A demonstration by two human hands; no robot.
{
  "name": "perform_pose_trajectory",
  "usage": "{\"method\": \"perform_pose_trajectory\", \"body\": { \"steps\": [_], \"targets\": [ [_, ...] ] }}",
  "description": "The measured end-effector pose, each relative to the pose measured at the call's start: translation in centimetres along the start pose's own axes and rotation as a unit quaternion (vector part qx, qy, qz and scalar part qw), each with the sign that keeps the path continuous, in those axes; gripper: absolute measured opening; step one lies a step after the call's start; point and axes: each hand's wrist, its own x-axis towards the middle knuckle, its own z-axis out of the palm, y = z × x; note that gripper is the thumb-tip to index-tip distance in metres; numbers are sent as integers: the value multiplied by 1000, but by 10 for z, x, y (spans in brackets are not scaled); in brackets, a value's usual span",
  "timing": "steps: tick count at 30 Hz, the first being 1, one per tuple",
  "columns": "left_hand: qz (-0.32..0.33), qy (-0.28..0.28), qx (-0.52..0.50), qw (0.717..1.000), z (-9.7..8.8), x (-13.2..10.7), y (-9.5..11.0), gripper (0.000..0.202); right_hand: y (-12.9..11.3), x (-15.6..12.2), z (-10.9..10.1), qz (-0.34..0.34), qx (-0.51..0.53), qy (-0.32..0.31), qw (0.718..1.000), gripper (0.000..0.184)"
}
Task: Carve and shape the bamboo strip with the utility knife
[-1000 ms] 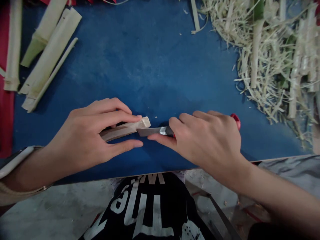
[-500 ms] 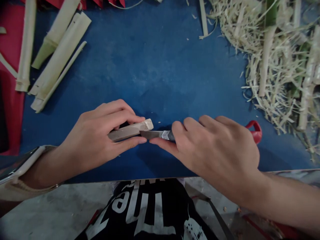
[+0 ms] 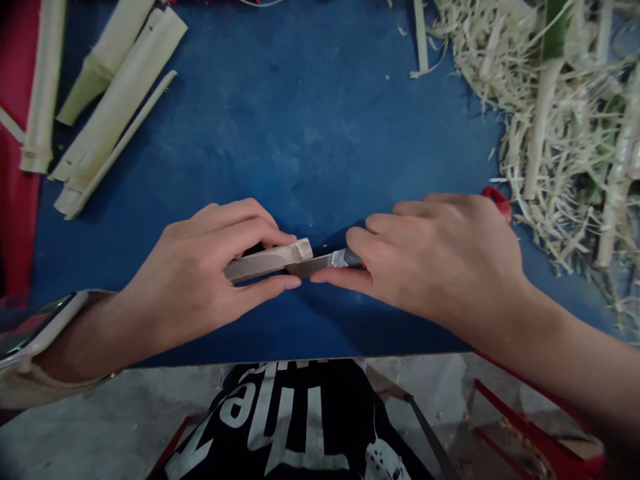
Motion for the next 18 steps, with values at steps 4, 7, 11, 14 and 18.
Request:
{"method": "perform_pose_trajectory", "body": {
  "steps": [4,7,11,14,18],
  "targets": [
    [0,-1,3,1000,-1,-1,0,15,5,5,2,-9,-1,-20,1000,105],
    [-1,1,3,1000,-1,0,0,17,13,12,4,-23,0,-63,998,107],
    [2,-1,7,1000,-1,1,1,21,24,26,8,-47,-6,-102,994,110],
    [2,0,9,1000,0,2,0,24,29,34,7,-54,-16,-114,992,107],
    [8,6,7,1000,1,1,-1,24,25,32,5,-55,-20,-120,991,108]
  ]
}}
